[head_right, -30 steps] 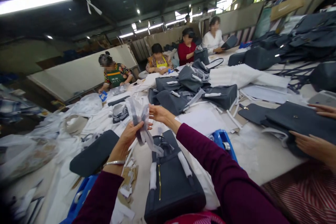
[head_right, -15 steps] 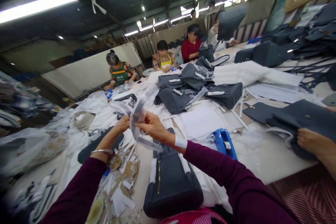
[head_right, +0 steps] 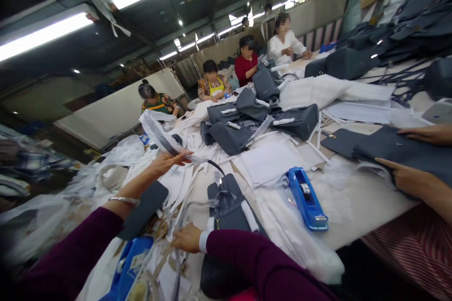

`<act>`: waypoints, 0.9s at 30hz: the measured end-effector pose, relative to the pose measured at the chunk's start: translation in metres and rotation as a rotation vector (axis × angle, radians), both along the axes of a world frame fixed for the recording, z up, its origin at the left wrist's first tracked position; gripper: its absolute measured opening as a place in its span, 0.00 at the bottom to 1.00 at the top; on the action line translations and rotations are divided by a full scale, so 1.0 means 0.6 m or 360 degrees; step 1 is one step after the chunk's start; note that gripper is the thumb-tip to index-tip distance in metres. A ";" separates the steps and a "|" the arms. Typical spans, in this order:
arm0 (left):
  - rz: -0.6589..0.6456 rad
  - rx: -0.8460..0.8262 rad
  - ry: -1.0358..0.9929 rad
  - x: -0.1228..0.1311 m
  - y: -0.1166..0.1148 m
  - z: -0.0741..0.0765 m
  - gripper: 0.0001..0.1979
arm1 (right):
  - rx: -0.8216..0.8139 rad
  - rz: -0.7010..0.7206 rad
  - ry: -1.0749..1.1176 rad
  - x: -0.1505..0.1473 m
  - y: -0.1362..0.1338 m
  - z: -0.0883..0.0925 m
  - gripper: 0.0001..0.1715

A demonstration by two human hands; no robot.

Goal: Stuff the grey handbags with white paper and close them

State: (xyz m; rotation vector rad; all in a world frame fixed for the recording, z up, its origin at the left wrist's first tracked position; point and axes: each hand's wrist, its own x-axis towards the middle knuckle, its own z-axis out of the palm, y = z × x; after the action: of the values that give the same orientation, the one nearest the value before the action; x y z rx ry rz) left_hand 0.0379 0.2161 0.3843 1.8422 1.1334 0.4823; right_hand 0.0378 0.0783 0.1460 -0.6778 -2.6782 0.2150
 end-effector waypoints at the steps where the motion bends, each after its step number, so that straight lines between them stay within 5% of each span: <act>1: -0.0016 0.0000 -0.0008 -0.002 -0.006 -0.004 0.29 | -0.0166 -0.0075 -0.0005 0.002 0.003 -0.011 0.12; 5: -0.0029 -0.0007 -0.0050 -0.034 -0.031 -0.029 0.27 | -0.0747 -0.0159 0.0326 0.058 0.003 -0.001 0.14; 9: 0.0037 0.0023 -0.0118 -0.068 -0.057 -0.049 0.23 | -0.0965 -0.0425 0.0902 0.188 0.041 0.081 0.15; 11: 0.0044 0.0023 -0.0173 -0.072 -0.066 -0.049 0.22 | -0.0941 -0.0661 0.1307 0.255 0.078 0.128 0.14; 14: 0.0044 0.0019 -0.0268 -0.064 -0.072 -0.034 0.20 | -0.0761 -0.0706 0.1479 0.320 0.124 0.184 0.15; 21: 0.0023 0.0003 -0.0356 -0.010 -0.091 0.024 0.17 | -0.1049 -0.0301 0.1645 0.318 0.140 0.298 0.20; 25: -0.0034 -0.0066 -0.0425 0.027 -0.111 -0.011 0.16 | -0.1539 0.0145 0.1499 0.300 0.126 0.375 0.30; 27: -0.0036 -0.0135 -0.0442 0.038 -0.116 -0.044 0.15 | -0.1721 0.0182 0.1429 0.287 0.115 0.395 0.27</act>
State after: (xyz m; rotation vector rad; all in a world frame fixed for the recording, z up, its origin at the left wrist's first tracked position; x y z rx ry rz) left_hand 0.0606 0.1464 0.3582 1.6539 0.9293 0.6454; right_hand 0.2097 0.1473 0.3828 -0.4872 -1.5675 1.6102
